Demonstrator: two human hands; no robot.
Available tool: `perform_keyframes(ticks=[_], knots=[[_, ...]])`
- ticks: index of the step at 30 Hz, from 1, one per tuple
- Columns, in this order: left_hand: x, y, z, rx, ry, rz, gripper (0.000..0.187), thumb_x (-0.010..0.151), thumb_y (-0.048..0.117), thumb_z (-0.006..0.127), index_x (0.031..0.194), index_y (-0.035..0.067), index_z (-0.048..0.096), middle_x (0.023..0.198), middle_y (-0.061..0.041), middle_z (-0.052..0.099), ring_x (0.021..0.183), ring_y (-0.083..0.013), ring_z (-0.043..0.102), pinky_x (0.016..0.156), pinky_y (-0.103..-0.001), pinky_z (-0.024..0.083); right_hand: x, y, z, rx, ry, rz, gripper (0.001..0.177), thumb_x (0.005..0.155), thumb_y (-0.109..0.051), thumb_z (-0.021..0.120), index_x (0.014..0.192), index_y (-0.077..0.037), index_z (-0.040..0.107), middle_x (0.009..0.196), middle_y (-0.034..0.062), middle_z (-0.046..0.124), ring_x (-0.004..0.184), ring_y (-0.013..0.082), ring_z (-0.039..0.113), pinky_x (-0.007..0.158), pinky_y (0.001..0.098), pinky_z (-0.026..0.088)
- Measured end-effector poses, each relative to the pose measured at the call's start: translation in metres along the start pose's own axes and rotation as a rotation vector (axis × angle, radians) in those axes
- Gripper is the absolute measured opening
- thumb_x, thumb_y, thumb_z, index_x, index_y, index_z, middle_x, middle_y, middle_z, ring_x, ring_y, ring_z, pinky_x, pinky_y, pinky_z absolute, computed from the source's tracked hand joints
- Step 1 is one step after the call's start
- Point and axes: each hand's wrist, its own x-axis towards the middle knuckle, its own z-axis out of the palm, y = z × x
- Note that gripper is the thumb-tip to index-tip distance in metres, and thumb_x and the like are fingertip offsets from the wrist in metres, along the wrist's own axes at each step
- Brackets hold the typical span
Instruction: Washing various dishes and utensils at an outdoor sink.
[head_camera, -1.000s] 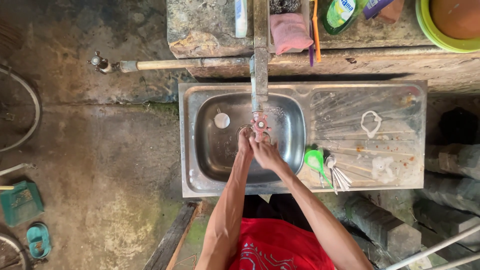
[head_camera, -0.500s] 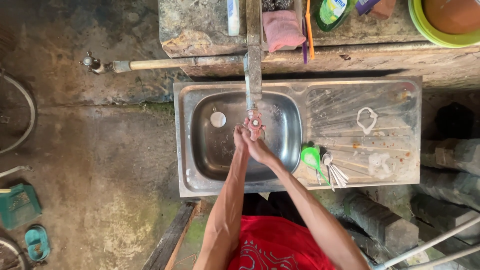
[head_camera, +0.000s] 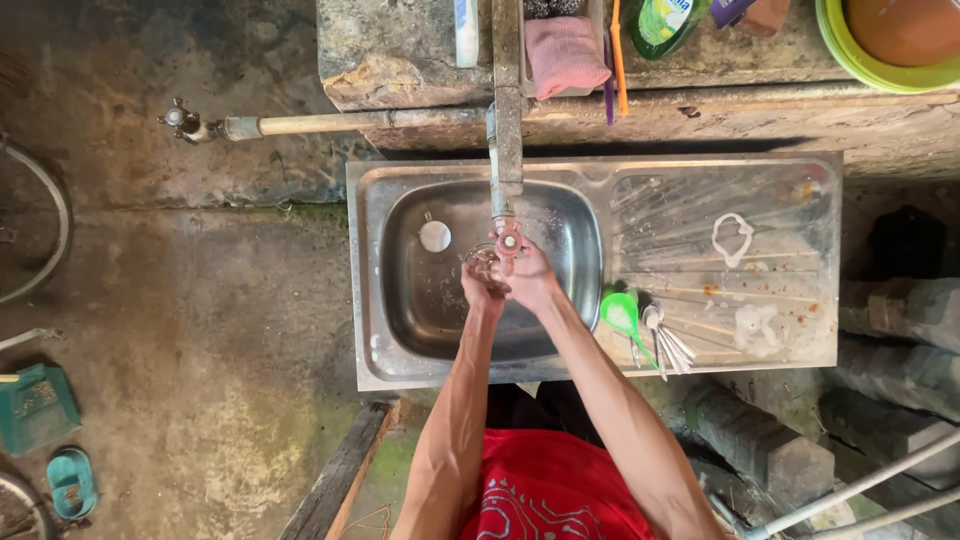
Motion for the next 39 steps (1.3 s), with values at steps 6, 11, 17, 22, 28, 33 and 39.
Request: perform_keyframes(ticks=[6, 11, 17, 22, 28, 33, 39], knots=[[0.023, 0.010, -0.016, 0.274, 0.510, 0.102, 0.051, 0.106, 0.044, 0.046, 0.114, -0.002, 0.068, 0.098, -0.011, 0.074, 0.084, -0.0243, 0.071, 0.071, -0.042, 0.061, -0.035, -0.029, 0.015, -0.687, -0.302, -0.191, 0.036, 0.121, -0.030, 0.031, 0.120, -0.004, 0.056, 0.114, 0.0202, 0.065, 0.105, 0.0279, 0.069, 0.093, 0.0468, 0.057], [-0.001, 0.039, 0.015, 0.166, 0.340, -0.051, 0.045, 0.105, 0.036, 0.041, 0.119, 0.000, 0.064, 0.101, -0.013, 0.074, 0.087, -0.0280, 0.073, 0.070, -0.042, 0.062, -0.047, -0.084, 0.002, -1.480, -0.384, -0.504, 0.044, 0.109, -0.041, 0.040, 0.120, -0.008, 0.068, 0.125, 0.0138, 0.069, 0.110, 0.0316, 0.069, 0.097, 0.0576, 0.050], [0.005, 0.036, 0.007, 0.181, 0.127, -0.104, 0.036, 0.105, 0.026, 0.041, 0.121, 0.003, 0.062, 0.107, -0.014, 0.071, 0.087, -0.0290, 0.070, 0.066, -0.041, 0.057, -0.048, -0.091, 0.015, -1.279, -0.332, -0.526, 0.030, 0.103, -0.032, 0.055, 0.100, -0.009, 0.074, 0.108, 0.0187, 0.073, 0.090, 0.0320, 0.073, 0.084, 0.0603, 0.049], [-0.015, 0.038, 0.007, -0.052, 0.002, -0.299, 0.042, 0.102, 0.030, 0.037, 0.124, 0.004, 0.061, 0.111, -0.014, 0.072, 0.092, -0.0279, 0.074, 0.074, -0.039, 0.064, -0.052, -0.093, 0.021, -1.146, -0.365, -0.355, 0.027, 0.100, -0.025, 0.063, 0.110, -0.002, 0.073, 0.089, 0.0195, 0.071, 0.083, 0.0338, 0.070, 0.074, 0.0463, 0.055], [-0.075, 0.058, 0.074, 0.325, -0.113, -0.286, 0.042, 0.111, 0.038, 0.045, 0.134, 0.005, 0.060, 0.118, -0.008, 0.068, 0.103, -0.0207, 0.067, 0.087, -0.037, 0.056, -0.052, -0.085, 0.004, -0.457, -0.188, -0.069, 0.031, 0.102, -0.025, 0.062, 0.085, 0.001, 0.064, 0.069, 0.0107, 0.070, 0.057, 0.0196, 0.072, 0.052, 0.0362, 0.058], [-0.031, 0.009, 0.027, 0.588, -0.222, 0.089, 0.047, 0.103, 0.022, 0.049, 0.143, -0.002, 0.058, 0.136, -0.015, 0.064, 0.122, -0.0215, 0.062, 0.106, -0.037, 0.048, -0.038, -0.053, -0.029, -0.181, 0.213, 0.215, 0.046, 0.103, -0.043, 0.064, 0.076, -0.007, 0.059, 0.060, 0.0020, 0.056, 0.044, 0.0116, 0.055, 0.042, 0.0290, 0.045], [-0.144, 0.063, 0.179, 1.664, -0.222, 0.905, 0.061, 0.082, 0.043, 0.076, 0.122, -0.002, 0.064, 0.115, -0.021, 0.066, 0.107, -0.0384, 0.064, 0.098, -0.048, 0.048, -0.018, -0.021, -0.043, 0.475, 0.105, 0.290, 0.044, 0.085, -0.017, 0.066, 0.128, -0.025, 0.069, 0.083, -0.0028, 0.064, 0.063, 0.0086, 0.059, 0.052, 0.0261, 0.046]])
